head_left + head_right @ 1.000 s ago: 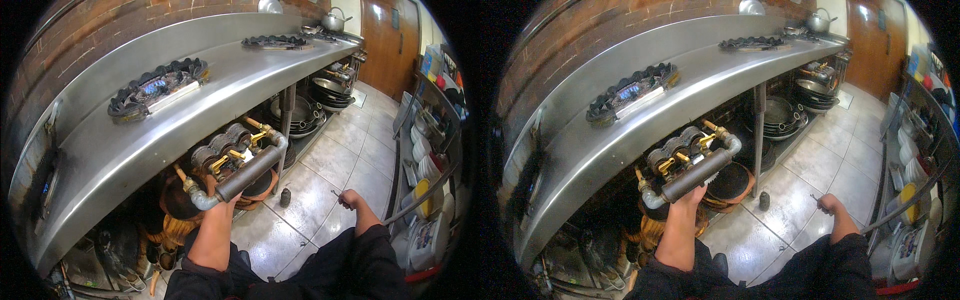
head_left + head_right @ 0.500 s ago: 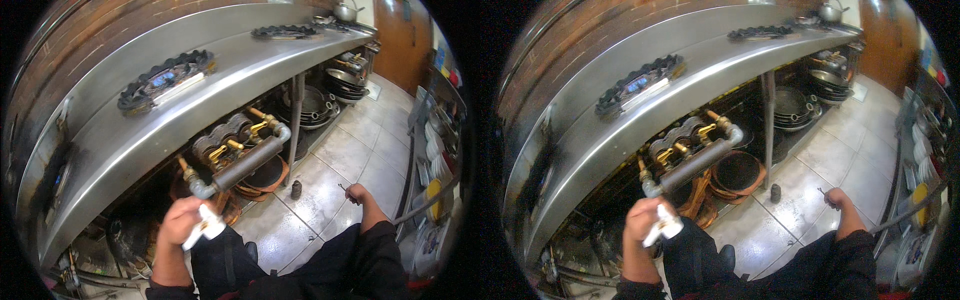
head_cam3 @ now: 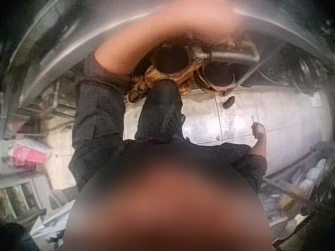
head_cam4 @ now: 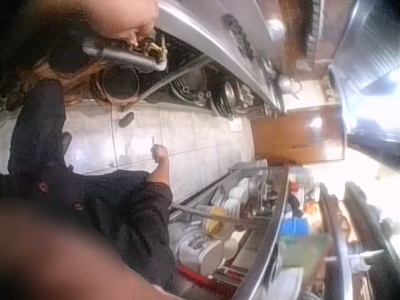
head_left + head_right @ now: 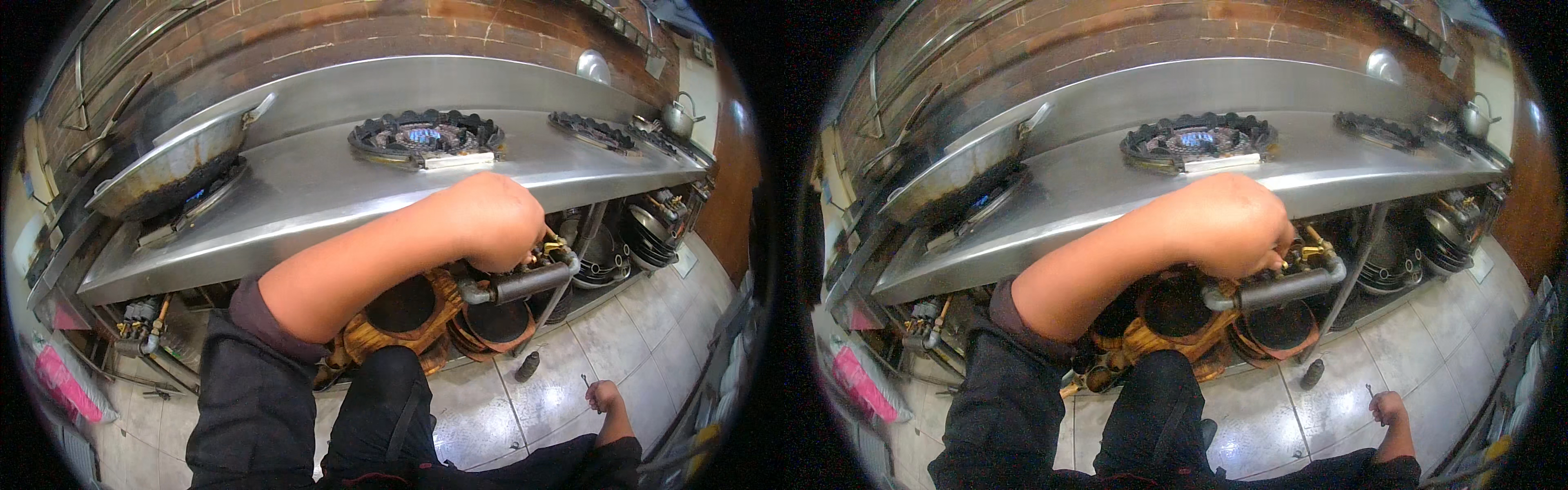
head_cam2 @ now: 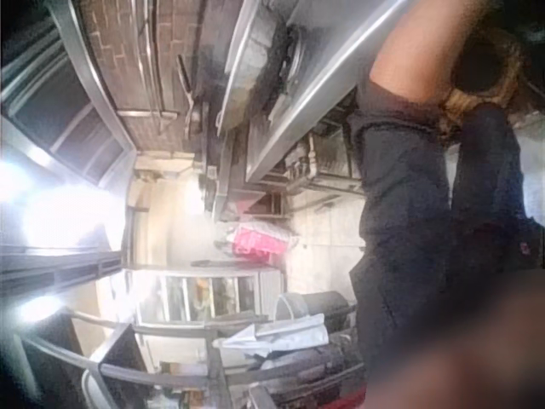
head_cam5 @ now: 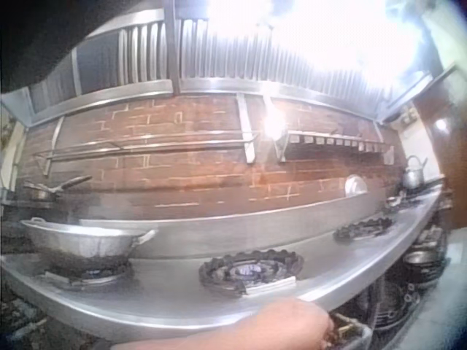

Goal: The person crouches under a commercial gas stove and uses a wrench and a white cloth to clean and adjust the brass valves and pipes. They wipe the components and manipulate the valves, likely checking for leaks or ensuring proper connection.

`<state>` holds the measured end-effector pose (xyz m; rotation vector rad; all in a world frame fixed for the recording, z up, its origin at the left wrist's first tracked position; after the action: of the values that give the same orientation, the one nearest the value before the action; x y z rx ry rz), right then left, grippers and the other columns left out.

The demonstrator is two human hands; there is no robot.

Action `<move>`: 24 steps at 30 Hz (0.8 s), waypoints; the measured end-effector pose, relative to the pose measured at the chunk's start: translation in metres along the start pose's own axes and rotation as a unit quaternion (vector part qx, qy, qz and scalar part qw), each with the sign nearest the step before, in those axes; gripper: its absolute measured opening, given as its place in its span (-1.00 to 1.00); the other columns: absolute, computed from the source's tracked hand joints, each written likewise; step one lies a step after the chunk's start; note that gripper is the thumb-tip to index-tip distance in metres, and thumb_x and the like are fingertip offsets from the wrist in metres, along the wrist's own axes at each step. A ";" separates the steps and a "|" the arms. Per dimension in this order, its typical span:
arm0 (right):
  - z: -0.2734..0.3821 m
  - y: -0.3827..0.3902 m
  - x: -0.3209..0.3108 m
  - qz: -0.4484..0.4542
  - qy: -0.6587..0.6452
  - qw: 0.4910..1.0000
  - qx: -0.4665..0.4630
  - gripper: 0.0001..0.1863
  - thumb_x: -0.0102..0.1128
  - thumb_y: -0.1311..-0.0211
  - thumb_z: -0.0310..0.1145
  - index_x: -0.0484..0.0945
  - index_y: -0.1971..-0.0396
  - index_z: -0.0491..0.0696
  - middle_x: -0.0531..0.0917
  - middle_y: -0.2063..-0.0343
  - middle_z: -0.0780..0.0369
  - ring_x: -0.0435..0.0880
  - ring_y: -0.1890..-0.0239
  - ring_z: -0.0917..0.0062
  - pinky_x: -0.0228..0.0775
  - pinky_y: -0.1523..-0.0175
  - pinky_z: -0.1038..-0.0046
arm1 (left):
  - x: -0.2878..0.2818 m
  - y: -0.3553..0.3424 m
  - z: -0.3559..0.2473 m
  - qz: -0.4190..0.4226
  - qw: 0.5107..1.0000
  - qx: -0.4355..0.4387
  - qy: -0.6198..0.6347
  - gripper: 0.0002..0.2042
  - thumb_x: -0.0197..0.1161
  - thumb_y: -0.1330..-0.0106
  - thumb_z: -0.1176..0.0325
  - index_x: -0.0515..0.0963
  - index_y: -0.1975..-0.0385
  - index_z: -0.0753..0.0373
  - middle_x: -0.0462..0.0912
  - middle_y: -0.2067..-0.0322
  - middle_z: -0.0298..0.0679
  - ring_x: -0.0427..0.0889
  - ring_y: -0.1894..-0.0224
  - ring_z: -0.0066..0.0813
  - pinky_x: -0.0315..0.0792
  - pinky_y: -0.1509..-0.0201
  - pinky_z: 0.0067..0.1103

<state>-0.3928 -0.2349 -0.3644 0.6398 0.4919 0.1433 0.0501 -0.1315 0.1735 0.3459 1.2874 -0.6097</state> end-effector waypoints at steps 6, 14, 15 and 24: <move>0.021 0.022 0.008 0.002 0.402 0.894 -0.200 -0.82 0.02 0.01 -0.42 0.58 0.69 -0.04 0.59 0.74 0.27 0.56 0.68 0.54 0.38 0.57 0.43 | 0.000 -0.012 -0.013 0.019 0.999 0.033 0.006 -0.77 0.25 -0.13 0.12 0.64 0.46 0.15 0.60 0.52 -0.07 0.60 0.35 -0.05 0.44 0.26 -0.27; 0.013 0.043 -0.013 -0.074 0.058 0.996 0.008 -0.85 0.08 0.07 -0.38 0.59 0.66 -0.10 0.50 0.76 0.22 0.44 0.76 0.51 0.25 0.67 0.39 | 0.001 -0.025 -0.015 0.033 0.995 -0.014 -0.089 -0.70 0.10 -0.23 0.12 0.64 0.50 0.21 0.61 0.53 -0.02 0.62 0.35 -0.05 0.46 0.22 -0.25; 0.013 0.045 -0.014 -0.075 0.071 0.995 0.001 -0.85 0.08 0.08 -0.38 0.60 0.65 -0.09 0.50 0.76 0.23 0.44 0.75 0.51 0.26 0.67 0.39 | -0.001 -0.026 -0.018 0.034 0.994 -0.036 -0.100 -0.69 0.10 -0.23 0.12 0.64 0.52 0.23 0.61 0.53 -0.02 0.62 0.36 -0.05 0.46 0.22 -0.25; 0.016 0.049 -0.014 -0.126 0.125 0.983 -0.036 -0.77 0.08 0.08 -0.28 0.56 0.72 -0.12 0.52 0.76 0.15 0.49 0.71 0.44 0.31 0.61 0.33 | 0.048 0.120 0.053 -0.112 0.923 -0.150 0.337 -0.70 -0.02 -0.36 0.22 0.48 0.46 0.33 0.51 0.39 -0.11 0.43 0.37 -0.43 0.30 0.31 -0.53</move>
<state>-0.3961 -0.2086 -0.3187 0.4860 0.8019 0.0000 0.1706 -0.0768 0.1299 0.1512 2.0791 -0.4838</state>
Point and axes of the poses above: each hand's wrist, its own y-axis away from the middle knuckle, its own x-axis out of the palm, z = x × y, the point moved 8 cm from there along -y, towards the middle knuckle
